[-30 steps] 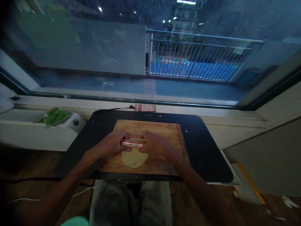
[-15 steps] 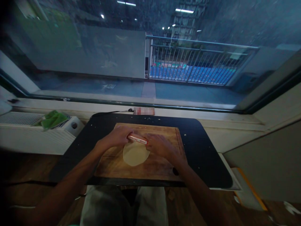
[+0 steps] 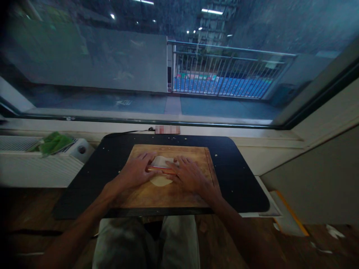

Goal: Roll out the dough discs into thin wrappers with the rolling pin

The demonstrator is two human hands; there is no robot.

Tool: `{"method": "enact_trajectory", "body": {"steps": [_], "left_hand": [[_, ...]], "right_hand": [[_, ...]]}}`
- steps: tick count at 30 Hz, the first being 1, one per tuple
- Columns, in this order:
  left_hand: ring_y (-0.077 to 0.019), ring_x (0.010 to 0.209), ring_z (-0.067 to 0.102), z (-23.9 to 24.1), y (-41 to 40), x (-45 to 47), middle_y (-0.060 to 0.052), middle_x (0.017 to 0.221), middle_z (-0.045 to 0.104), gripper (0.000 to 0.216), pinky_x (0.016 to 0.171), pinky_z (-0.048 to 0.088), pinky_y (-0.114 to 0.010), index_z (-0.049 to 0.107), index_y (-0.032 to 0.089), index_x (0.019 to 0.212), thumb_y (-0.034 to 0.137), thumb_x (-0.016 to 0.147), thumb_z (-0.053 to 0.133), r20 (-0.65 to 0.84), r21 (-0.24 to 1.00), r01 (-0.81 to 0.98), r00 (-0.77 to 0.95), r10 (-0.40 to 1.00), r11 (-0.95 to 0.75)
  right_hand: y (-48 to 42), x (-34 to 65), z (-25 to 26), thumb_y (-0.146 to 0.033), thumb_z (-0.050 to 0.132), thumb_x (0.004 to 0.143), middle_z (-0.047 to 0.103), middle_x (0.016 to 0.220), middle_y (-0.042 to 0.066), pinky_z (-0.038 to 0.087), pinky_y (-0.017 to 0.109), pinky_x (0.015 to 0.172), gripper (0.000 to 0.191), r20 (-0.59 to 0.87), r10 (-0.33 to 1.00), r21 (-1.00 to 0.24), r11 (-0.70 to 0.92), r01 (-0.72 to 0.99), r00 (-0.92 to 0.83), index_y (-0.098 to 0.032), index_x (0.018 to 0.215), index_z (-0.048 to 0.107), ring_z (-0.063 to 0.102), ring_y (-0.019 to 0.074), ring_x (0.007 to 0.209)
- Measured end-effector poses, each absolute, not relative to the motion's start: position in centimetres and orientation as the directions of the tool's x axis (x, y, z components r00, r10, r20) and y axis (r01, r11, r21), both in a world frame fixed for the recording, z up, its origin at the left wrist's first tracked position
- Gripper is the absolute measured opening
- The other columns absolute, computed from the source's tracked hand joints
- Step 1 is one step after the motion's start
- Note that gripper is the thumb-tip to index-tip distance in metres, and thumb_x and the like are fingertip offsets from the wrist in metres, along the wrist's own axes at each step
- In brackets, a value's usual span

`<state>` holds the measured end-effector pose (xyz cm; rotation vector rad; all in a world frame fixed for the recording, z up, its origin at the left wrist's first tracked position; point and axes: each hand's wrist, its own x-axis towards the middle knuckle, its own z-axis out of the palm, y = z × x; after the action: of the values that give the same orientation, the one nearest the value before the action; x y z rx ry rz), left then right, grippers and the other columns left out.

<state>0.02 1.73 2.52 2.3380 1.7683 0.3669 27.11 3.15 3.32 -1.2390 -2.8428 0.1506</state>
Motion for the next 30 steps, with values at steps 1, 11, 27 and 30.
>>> {"method": "enact_trajectory", "body": {"steps": [1, 11, 27, 30], "left_hand": [[-0.0357, 0.134, 0.066, 2.1, 1.5, 0.2, -0.017, 0.146, 0.070, 0.057, 0.110, 0.053, -0.047, 0.063, 0.020, 0.152, 0.057, 0.109, 0.059, 0.116, 0.263, 0.935, 0.213, 0.970, -0.237], [-0.0416, 0.132, 0.059, 1.8, 3.9, 1.7, -0.022, 0.140, 0.068, 0.052, 0.112, 0.048, -0.059, 0.062, 0.018, 0.157, 0.029, 0.108, 0.048, 0.264, 0.110, 0.993, 0.019, 0.964, -0.050], [-0.0451, 0.143, 0.055, 3.5, 11.0, 2.6, -0.028, 0.155, 0.061, 0.057, 0.111, 0.053, -0.063, 0.059, 0.009, 0.157, 0.022, 0.106, 0.039, 0.140, 0.147, 0.988, 0.027, 0.990, -0.048], [-0.0415, 0.142, 0.057, 3.3, 9.4, 2.3, -0.024, 0.152, 0.064, 0.057, 0.111, 0.053, -0.060, 0.058, 0.015, 0.161, 0.028, 0.109, 0.038, 0.104, 0.112, 0.992, 0.044, 0.994, -0.056]], "right_hand": [[2.9, 26.9, 3.1, -0.054, 0.047, 0.118, 0.062, 0.163, 0.016, 0.045, 0.062, 0.125, 0.057, 0.028, 0.746, -0.094, 0.664, 0.742, -0.665, -0.030, 0.170, 0.052, 0.058, 0.0367, 0.149], [4.5, 25.6, 2.1, -0.045, 0.039, 0.119, 0.059, 0.166, 0.018, 0.034, 0.063, 0.129, 0.060, 0.210, 0.860, -0.001, 0.476, 0.879, -0.466, -0.023, 0.175, 0.043, 0.048, 0.0395, 0.153], [8.8, 24.1, 5.1, -0.039, 0.035, 0.121, 0.063, 0.150, 0.020, 0.045, 0.054, 0.114, 0.050, 0.183, 0.950, -0.038, 0.262, 0.964, -0.251, -0.020, 0.162, 0.056, 0.055, 0.0385, 0.136], [7.7, 24.1, 4.3, -0.038, 0.031, 0.121, 0.064, 0.151, 0.019, 0.044, 0.052, 0.114, 0.053, 0.188, 0.939, -0.011, 0.295, 0.955, -0.288, -0.020, 0.167, 0.052, 0.054, 0.0366, 0.138]]}}
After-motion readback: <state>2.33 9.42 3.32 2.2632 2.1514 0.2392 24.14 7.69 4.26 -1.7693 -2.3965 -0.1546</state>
